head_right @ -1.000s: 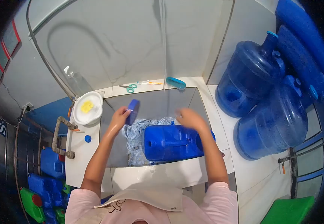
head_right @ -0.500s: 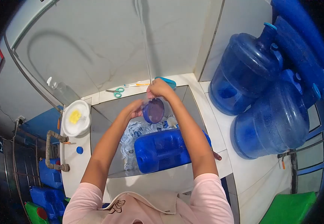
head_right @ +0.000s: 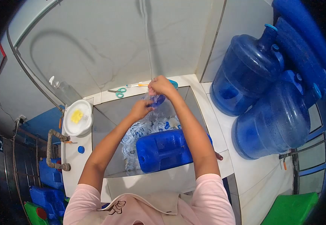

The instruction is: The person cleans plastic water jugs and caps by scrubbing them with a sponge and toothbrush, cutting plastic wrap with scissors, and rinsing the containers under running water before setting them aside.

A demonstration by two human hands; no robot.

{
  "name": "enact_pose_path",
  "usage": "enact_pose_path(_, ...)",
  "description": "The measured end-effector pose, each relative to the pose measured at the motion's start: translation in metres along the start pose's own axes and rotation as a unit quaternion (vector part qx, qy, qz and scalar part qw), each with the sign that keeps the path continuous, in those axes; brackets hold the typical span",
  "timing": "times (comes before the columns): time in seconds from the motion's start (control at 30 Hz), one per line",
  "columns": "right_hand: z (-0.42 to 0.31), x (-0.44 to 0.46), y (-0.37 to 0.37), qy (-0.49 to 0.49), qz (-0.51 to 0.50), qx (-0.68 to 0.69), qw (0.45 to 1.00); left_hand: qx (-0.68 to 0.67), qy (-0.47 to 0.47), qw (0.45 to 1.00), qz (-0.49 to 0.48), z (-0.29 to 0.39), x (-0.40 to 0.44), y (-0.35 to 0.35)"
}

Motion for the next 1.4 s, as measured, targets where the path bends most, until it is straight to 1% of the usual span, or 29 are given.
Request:
enact_pose_path(0.03,0.001,0.001,-0.002,0.016,-0.015,-0.037,0.999,0.000,-0.001,1.000,0.000,-0.001,-0.006,-0.001)
enact_pose_path(0.07,0.006,0.004,-0.003,0.033,-0.029,-0.074,0.996,0.096,-0.119,0.986,0.058,0.017,-0.013,0.007)
enact_pose_path(0.1,0.015,0.005,-0.002,0.035,-0.028,-0.074,0.996,0.190,-0.236,0.946,0.115,0.035,-0.025,0.010)
enact_pose_path(0.13,0.005,0.000,-0.005,0.183,-0.004,-0.205,0.962,0.191,-0.237,0.945,0.118,0.033,-0.029,0.012)
enact_pose_path(0.17,-0.009,-0.019,-0.016,0.323,0.018,-0.326,0.888,0.196,-0.254,0.939,0.122,0.034,-0.035,0.013)
enact_pose_path(0.2,0.008,-0.029,-0.032,0.324,-0.011,-0.454,0.830,0.201,-0.269,0.933,0.128,0.034,-0.040,0.016)
enact_pose_path(0.23,0.017,-0.041,-0.039,0.328,-0.013,-0.455,0.828,0.203,-0.267,0.933,0.131,0.030,-0.041,0.018)
enact_pose_path(0.3,0.029,-0.063,-0.056,0.391,-0.011,-0.491,0.779,0.171,-0.262,0.940,0.132,0.023,-0.044,0.021)
enact_pose_path(0.33,0.030,-0.065,-0.056,0.394,-0.013,-0.492,0.776,0.172,-0.260,0.940,0.136,0.025,-0.046,0.024)
enact_pose_path(0.4,0.026,-0.070,-0.046,0.400,0.024,-0.443,0.802,0.151,-0.217,0.940,0.216,0.027,-0.053,0.042)
enact_pose_path(0.43,0.032,-0.072,-0.049,0.402,0.022,-0.444,0.800,0.151,-0.216,0.940,0.219,0.032,-0.059,0.045)
enact_pose_path(0.5,0.041,-0.076,-0.055,0.427,0.049,-0.465,0.774,0.095,-0.117,0.956,0.251,0.023,-0.071,0.062)
enact_pose_path(0.53,0.041,-0.078,-0.056,0.431,0.048,-0.463,0.773,0.098,-0.115,0.956,0.253,0.020,-0.081,0.063)
enact_pose_path(0.6,0.037,-0.081,-0.043,0.420,0.095,-0.397,0.810,0.092,-0.096,0.961,0.244,0.004,-0.106,0.065)
enact_pose_path(0.67,0.047,-0.085,-0.052,0.423,0.063,-0.403,0.809,0.079,-0.033,0.966,0.243,-0.019,-0.140,0.072)
enact_pose_path(0.7,0.052,-0.084,-0.058,0.423,0.037,-0.408,0.808,0.093,-0.009,0.962,0.256,-0.029,-0.159,0.079)
enact_pose_path(0.73,0.054,-0.081,-0.057,0.425,0.037,-0.405,0.809,0.108,0.014,0.958,0.267,-0.042,-0.179,0.085)
enact_pose_path(0.8,0.055,-0.073,-0.041,0.406,0.103,-0.426,0.802,0.156,0.100,0.952,0.245,-0.070,-0.218,0.103)
enact_pose_path(0.93,0.040,-0.090,-0.059,0.453,0.066,-0.389,0.800,0.321,0.221,0.901,0.192,-0.111,-0.289,0.140)
enact_pose_path(0.97,0.035,-0.086,-0.048,0.439,0.123,-0.364,0.812,0.322,0.222,0.900,0.193,-0.118,-0.301,0.143)
enact_pose_path(1.0,0.032,-0.085,-0.035,0.424,0.178,-0.338,0.821,0.346,0.244,0.882,0.206,-0.125,-0.315,0.149)
enact_pose_path(1.03,0.031,-0.087,-0.036,0.427,0.177,-0.339,0.820,0.370,0.266,0.863,0.220,-0.130,-0.328,0.154)
enact_pose_path(1.1,0.035,-0.089,-0.063,0.450,0.065,-0.376,0.807,0.370,0.281,0.860,0.209,-0.141,-0.339,0.153)
enact_pose_path(1.13,0.033,-0.089,-0.064,0.451,0.066,-0.375,0.807,0.376,0.296,0.855,0.201,-0.145,-0.343,0.153)
enact_pose_path(1.2,0.030,-0.082,-0.038,0.396,0.198,-0.389,0.808,0.378,0.310,0.851,0.194,-0.151,-0.347,0.150)
enact_pose_path(1.23,0.027,-0.086,-0.036,0.397,0.198,-0.390,0.807,0.357,0.328,0.852,0.198,-0.157,-0.349,0.150)
enact_pose_path(1.3,0.023,-0.099,-0.059,0.459,0.088,-0.399,0.789,0.338,0.342,0.853,0.203,-0.166,-0.350,0.153)
enact_pose_path(1.33,0.022,-0.098,-0.057,0.456,0.090,-0.400,0.790,0.327,0.361,0.854,0.183,-0.173,-0.350,0.151)
enact_pose_path(1.4,0.015,-0.083,-0.029,0.394,0.192,-0.401,0.805,0.314,0.379,0.855,0.163,-0.180,-0.350,0.147)
Point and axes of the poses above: each hand's wrist, its own x-axis towards the middle knuckle, its own y-axis out of the back of the hand, z = x × y, the point moved 10 cm from there along x, towards the middle knuckle, and after that the axes turned 6 degrees about z, right-handed, at the moved point
